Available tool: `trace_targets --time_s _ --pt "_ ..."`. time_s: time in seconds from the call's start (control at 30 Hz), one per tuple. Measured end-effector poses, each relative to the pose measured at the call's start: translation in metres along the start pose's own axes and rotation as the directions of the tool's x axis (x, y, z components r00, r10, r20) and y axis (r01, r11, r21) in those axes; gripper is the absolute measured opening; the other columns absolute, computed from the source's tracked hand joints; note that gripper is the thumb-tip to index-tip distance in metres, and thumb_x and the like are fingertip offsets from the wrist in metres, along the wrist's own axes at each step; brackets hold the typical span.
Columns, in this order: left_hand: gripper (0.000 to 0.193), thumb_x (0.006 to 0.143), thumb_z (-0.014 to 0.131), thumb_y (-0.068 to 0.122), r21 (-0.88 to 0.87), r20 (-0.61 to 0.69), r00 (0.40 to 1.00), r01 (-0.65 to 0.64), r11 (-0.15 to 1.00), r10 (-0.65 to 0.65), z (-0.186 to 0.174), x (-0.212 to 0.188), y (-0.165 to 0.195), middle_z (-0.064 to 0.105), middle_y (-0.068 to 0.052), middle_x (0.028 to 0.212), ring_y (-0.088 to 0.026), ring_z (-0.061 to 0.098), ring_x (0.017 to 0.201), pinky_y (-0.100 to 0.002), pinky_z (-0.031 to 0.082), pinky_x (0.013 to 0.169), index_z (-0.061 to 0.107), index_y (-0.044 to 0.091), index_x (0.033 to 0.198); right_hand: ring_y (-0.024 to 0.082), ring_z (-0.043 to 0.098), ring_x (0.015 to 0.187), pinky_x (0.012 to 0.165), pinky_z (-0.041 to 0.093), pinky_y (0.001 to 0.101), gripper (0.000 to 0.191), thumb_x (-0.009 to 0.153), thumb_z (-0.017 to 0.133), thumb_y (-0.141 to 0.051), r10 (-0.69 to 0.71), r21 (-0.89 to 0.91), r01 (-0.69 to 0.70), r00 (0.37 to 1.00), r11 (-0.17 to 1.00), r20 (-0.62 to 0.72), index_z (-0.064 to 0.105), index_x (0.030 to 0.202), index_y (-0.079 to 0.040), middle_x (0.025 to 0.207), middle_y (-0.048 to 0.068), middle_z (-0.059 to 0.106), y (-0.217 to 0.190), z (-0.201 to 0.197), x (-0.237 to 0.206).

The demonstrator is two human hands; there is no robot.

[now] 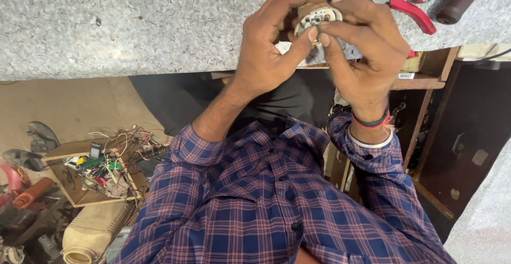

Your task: The person solders wires to a circular LED module using a soldering iron and solder wire, then places the module into a lamp housing and wraps the base with black electrical tape. The person handles the soldering iron, solder, LED module, lamp housing, and electrical tape.

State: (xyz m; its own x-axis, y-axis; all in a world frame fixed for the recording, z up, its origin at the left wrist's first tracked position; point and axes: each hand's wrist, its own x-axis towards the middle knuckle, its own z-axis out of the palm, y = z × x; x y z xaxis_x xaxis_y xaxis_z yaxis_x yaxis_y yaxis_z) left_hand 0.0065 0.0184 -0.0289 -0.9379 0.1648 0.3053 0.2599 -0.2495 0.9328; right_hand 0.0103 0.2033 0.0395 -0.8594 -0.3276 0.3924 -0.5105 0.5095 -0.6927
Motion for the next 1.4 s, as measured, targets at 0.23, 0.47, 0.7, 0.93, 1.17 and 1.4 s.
trace_targets --time_s 0.23,0.47,0.7,0.93,1.17,1.4 --pt "0.032 0.111 0.071 0.000 0.005 -0.053 0.999 -0.008 1.000 0.008 0.001 -0.003 -0.001 0.059 0.001 0.145 -0.004 0.066 0.110 -0.019 0.063 0.085 0.059 0.008 0.139 0.014 0.070 0.106 0.096 0.060 0.0262 0.026 0.099 0.073 0.002 0.354 0.563 -0.252 0.932 0.787 -0.078 0.051 0.111 -0.004 0.121 0.012 0.071 -0.011 0.016 0.006" --pt "0.028 0.111 0.069 -0.001 -0.002 -0.059 0.998 -0.034 0.999 0.034 0.001 -0.001 -0.005 0.060 0.000 0.144 -0.003 0.072 0.108 -0.017 0.066 0.084 0.059 0.008 0.136 0.013 0.070 0.111 0.095 0.058 0.0238 0.021 0.107 0.073 0.012 0.369 0.459 -0.350 0.928 0.817 0.052 0.066 0.126 0.007 0.123 0.012 0.070 -0.011 0.009 0.011" --pt "0.024 0.112 0.066 -0.004 0.017 -0.111 0.994 -0.023 1.000 0.024 0.008 -0.006 -0.008 0.062 -0.003 0.144 -0.005 0.073 0.113 -0.020 0.065 0.089 0.059 0.006 0.132 0.013 0.071 0.112 0.094 0.060 0.0230 0.016 0.107 0.075 0.014 0.342 0.472 -0.348 0.934 0.810 0.102 0.067 0.120 0.007 0.119 0.011 0.070 -0.002 0.006 0.008" --pt "0.023 0.108 0.073 -0.004 0.035 -0.193 0.980 -0.033 0.999 0.039 0.014 -0.005 -0.007 0.066 -0.003 0.137 -0.007 0.072 0.112 -0.021 0.063 0.092 0.060 0.004 0.125 0.014 0.073 0.111 0.097 0.061 0.0245 0.015 0.108 0.075 0.016 0.307 0.444 -0.313 0.948 0.840 0.088 0.067 0.118 0.008 0.115 0.013 0.072 0.005 0.011 0.007" --pt "0.021 0.106 0.068 -0.005 0.048 -0.275 0.962 0.019 0.999 -0.005 0.014 -0.001 -0.001 0.070 -0.005 0.129 -0.004 0.071 0.098 -0.020 0.062 0.078 0.059 0.003 0.123 0.013 0.071 0.111 0.099 0.059 0.0245 0.021 0.104 0.072 0.013 0.327 0.510 -0.321 0.942 0.798 0.081 0.068 0.123 0.007 0.122 0.012 0.072 -0.003 0.018 0.019" --pt "0.015 0.110 0.063 -0.002 0.017 -0.296 0.955 -0.020 1.000 0.024 0.018 0.000 0.000 0.067 -0.005 0.128 -0.004 0.068 0.096 -0.020 0.061 0.075 0.055 0.004 0.121 0.012 0.070 0.106 0.091 0.057 0.0228 0.018 0.108 0.070 0.009 0.310 0.350 -0.290 0.951 0.891 -0.002 0.070 0.125 0.005 0.119 0.009 0.073 -0.014 0.023 0.017"
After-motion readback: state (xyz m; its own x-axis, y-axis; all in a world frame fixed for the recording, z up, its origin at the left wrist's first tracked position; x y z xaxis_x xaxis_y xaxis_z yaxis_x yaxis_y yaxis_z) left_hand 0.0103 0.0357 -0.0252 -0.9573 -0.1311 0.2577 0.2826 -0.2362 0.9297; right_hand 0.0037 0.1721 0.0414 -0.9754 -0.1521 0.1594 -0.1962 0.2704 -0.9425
